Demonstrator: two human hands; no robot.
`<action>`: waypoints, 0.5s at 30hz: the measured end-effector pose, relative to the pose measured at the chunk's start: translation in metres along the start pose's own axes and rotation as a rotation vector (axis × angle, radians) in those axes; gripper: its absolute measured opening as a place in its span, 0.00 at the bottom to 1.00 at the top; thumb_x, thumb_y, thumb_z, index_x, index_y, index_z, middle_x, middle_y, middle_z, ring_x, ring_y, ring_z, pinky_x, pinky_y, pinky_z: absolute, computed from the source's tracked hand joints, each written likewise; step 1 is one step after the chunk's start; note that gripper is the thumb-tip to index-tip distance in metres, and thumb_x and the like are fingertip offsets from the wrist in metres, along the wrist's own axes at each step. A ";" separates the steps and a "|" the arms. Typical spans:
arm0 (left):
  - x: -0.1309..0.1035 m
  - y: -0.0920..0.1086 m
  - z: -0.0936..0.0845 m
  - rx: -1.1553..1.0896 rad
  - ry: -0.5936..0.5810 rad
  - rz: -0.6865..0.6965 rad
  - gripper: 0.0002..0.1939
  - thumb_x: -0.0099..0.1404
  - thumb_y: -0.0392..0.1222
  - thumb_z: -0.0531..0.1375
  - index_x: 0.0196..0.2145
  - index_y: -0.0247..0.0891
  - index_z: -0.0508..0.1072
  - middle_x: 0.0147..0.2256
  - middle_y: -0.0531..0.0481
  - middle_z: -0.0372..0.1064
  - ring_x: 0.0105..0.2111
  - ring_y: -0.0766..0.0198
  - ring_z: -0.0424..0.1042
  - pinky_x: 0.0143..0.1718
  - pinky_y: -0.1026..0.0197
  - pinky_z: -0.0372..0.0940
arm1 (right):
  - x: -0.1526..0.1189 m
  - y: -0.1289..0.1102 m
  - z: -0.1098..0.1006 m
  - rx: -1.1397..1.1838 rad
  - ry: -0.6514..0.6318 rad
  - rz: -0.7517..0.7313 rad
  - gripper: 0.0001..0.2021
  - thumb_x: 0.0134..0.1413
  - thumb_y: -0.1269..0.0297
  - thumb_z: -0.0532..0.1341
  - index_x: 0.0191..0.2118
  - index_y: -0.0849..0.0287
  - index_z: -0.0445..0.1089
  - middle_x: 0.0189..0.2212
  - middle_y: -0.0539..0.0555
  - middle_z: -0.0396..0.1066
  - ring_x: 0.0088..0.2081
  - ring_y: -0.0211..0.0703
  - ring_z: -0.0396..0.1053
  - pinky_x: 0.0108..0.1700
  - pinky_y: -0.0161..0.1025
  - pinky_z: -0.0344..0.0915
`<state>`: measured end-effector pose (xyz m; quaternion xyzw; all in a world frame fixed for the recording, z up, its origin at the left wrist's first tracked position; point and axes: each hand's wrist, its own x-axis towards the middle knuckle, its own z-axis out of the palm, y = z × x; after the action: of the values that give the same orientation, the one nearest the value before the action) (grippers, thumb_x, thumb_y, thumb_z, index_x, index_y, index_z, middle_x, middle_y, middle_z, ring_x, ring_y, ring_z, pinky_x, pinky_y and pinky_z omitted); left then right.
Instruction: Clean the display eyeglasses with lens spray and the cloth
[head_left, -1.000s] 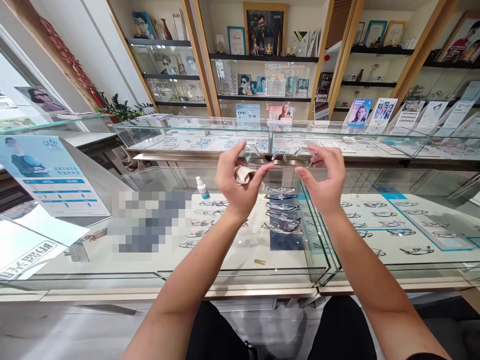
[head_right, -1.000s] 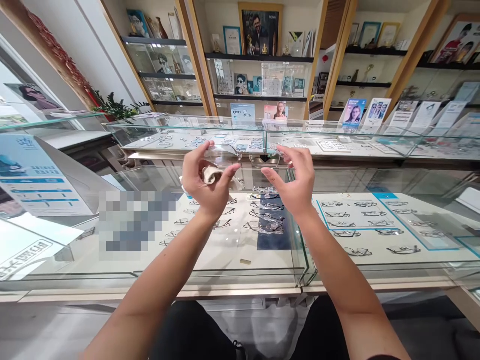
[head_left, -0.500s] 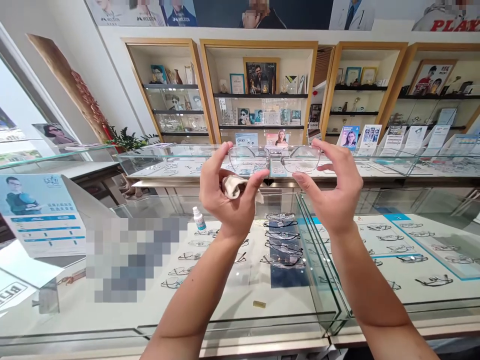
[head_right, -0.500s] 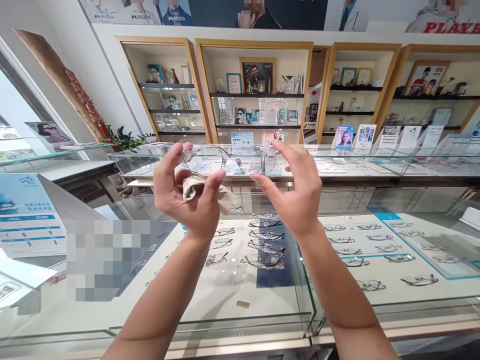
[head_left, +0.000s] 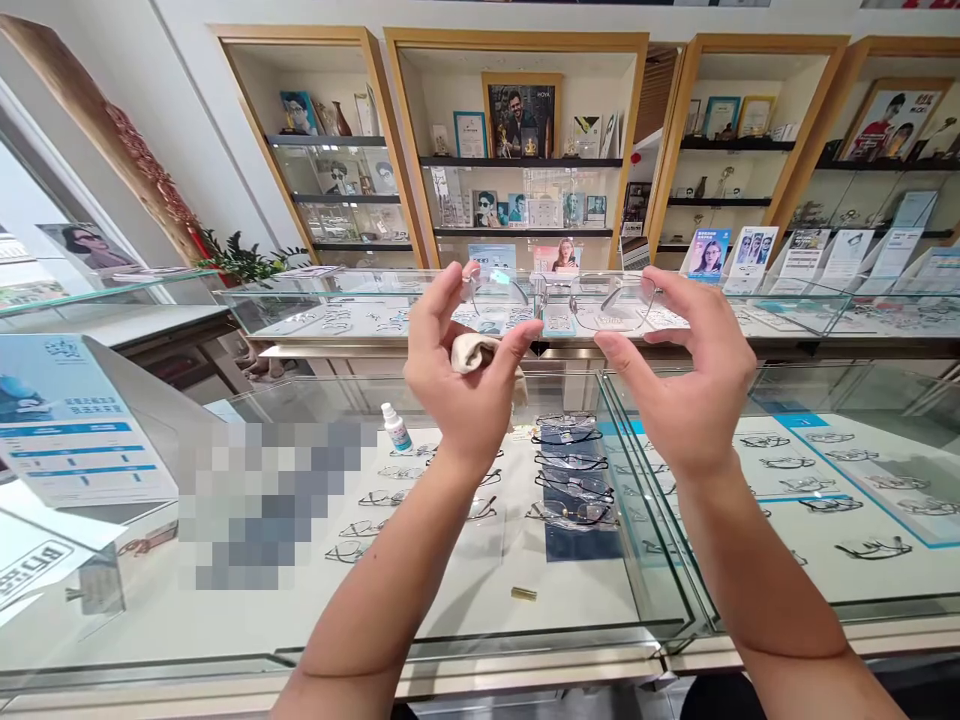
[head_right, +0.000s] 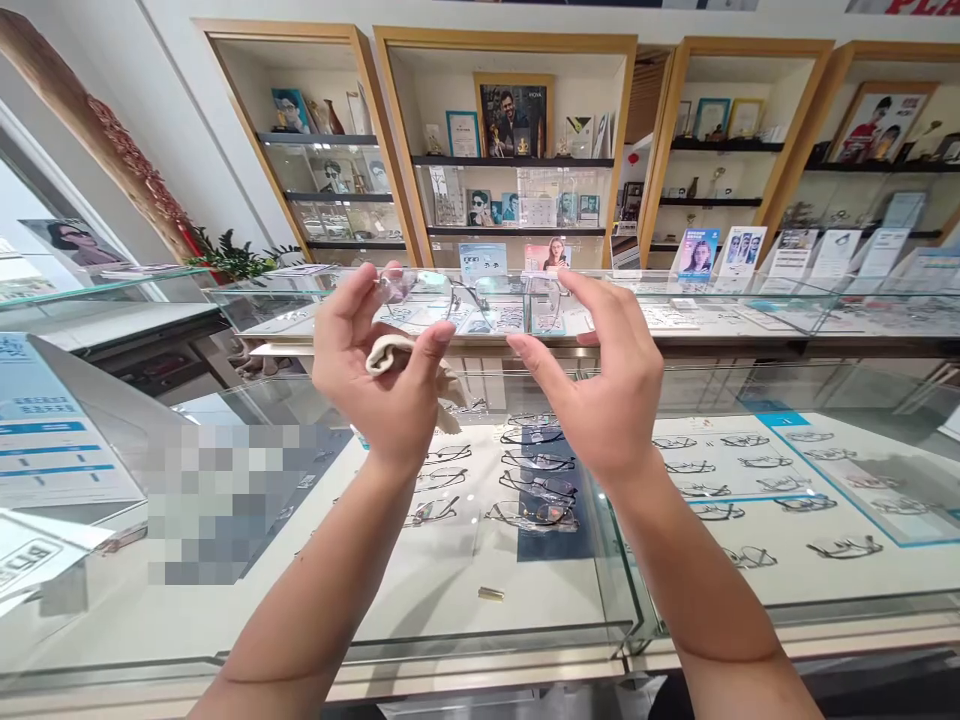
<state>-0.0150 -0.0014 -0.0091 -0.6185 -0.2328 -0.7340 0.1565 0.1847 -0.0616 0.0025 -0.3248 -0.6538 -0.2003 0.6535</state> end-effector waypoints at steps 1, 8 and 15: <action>0.000 0.000 0.000 -0.012 -0.017 -0.012 0.38 0.74 0.59 0.68 0.74 0.52 0.61 0.66 0.40 0.71 0.61 0.47 0.78 0.50 0.48 0.81 | 0.000 0.000 0.000 -0.008 0.007 0.005 0.24 0.71 0.52 0.67 0.68 0.47 0.69 0.60 0.60 0.74 0.62 0.61 0.75 0.49 0.55 0.84; 0.000 -0.003 0.003 -0.049 -0.033 -0.062 0.33 0.72 0.58 0.70 0.69 0.51 0.70 0.63 0.43 0.74 0.59 0.50 0.79 0.51 0.51 0.80 | -0.002 0.004 0.003 0.007 -0.001 0.043 0.25 0.71 0.52 0.67 0.69 0.47 0.68 0.61 0.60 0.74 0.63 0.63 0.74 0.50 0.57 0.84; 0.003 -0.002 0.003 -0.002 -0.040 -0.091 0.29 0.70 0.60 0.71 0.61 0.45 0.75 0.56 0.45 0.77 0.55 0.54 0.79 0.50 0.55 0.79 | -0.003 0.011 0.006 0.012 -0.031 0.096 0.26 0.71 0.54 0.67 0.70 0.47 0.68 0.61 0.61 0.73 0.61 0.61 0.75 0.51 0.56 0.84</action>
<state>-0.0140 0.0019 -0.0066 -0.6221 -0.2631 -0.7280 0.1178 0.1881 -0.0498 -0.0023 -0.3547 -0.6487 -0.1599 0.6541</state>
